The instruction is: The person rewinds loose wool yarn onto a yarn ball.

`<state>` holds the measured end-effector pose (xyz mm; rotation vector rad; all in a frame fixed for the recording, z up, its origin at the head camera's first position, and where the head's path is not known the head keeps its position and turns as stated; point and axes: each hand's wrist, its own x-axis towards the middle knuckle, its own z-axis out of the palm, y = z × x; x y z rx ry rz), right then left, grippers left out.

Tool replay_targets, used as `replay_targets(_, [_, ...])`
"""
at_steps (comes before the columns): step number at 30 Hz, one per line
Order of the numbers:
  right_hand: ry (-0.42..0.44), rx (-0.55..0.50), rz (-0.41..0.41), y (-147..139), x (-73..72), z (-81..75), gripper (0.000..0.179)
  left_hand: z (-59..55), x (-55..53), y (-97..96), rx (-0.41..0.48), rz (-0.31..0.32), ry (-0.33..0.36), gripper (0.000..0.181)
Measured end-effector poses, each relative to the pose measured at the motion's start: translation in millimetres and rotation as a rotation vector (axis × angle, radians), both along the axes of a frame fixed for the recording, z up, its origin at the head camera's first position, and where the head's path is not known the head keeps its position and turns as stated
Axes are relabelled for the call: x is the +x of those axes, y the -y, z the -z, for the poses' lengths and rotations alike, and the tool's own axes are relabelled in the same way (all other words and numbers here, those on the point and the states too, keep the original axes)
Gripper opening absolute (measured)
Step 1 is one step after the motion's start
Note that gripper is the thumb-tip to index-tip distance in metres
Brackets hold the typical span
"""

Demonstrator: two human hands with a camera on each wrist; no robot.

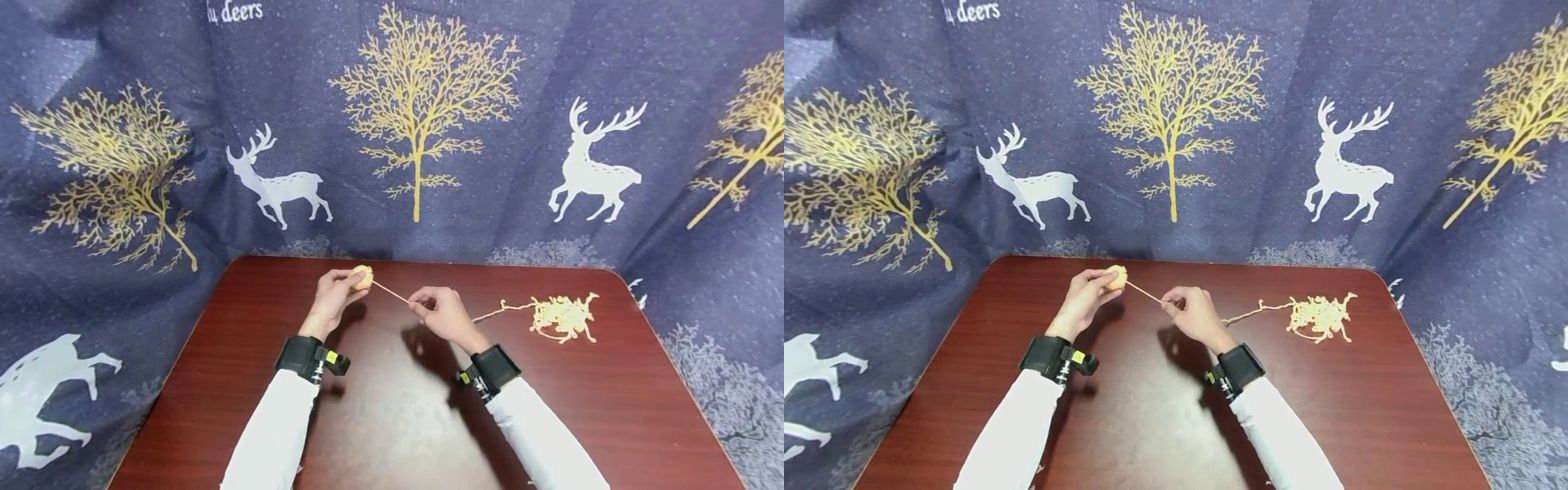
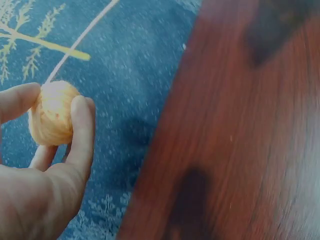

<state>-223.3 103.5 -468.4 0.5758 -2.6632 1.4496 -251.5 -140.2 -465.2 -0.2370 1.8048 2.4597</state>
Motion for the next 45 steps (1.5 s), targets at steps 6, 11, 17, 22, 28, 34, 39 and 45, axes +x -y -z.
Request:
replay_targets(6, [-0.039, -0.008, 0.092, -15.7, -3.5, -3.6, 0.004, -10.6, 5.1, -6.2, -0.003, 0.081, 0.037, 0.019])
replay_targets(11, [-0.04, -0.017, 0.146, -25.0, -3.5, -1.6, 0.005, -17.4, 18.1, -8.4, -0.003, 0.177, 0.039, 0.028])
replay_targets(17, [-0.058, -0.058, 0.199, -33.0, -5.3, -4.5, 0.005, -22.6, 31.6, -13.1, 0.08, 0.404, -0.013, 0.018])
replay_targets(22, [-0.081, -0.097, 0.215, -31.1, -7.3, -9.3, 0.005, -27.0, 41.1, -19.0, 0.117, 0.526, -0.05, 0.017])
replay_targets(28, [-0.028, -0.135, 0.192, -23.7, -4.5, -10.1, 0.006, -33.8, 47.4, -26.9, 0.197, 0.573, -0.102, 0.023])
replay_targets(34, [-0.032, -0.151, 0.123, -10.7, 0.4, -5.1, 0.004, -40.0, 50.2, -32.0, 0.295, 0.584, -0.181, 0.025])
replay_targets(39, [-0.066, -0.151, 0.079, -0.8, 7.8, -5.2, 0.005, -46.3, 50.5, -37.3, 0.327, 0.492, -0.215, 0.021])
replay_targets(45, [-0.087, -0.161, 0.059, 6.2, 20.8, -13.4, 0.005, -53.1, 48.1, -45.3, 0.337, 0.278, -0.206, 0.019])
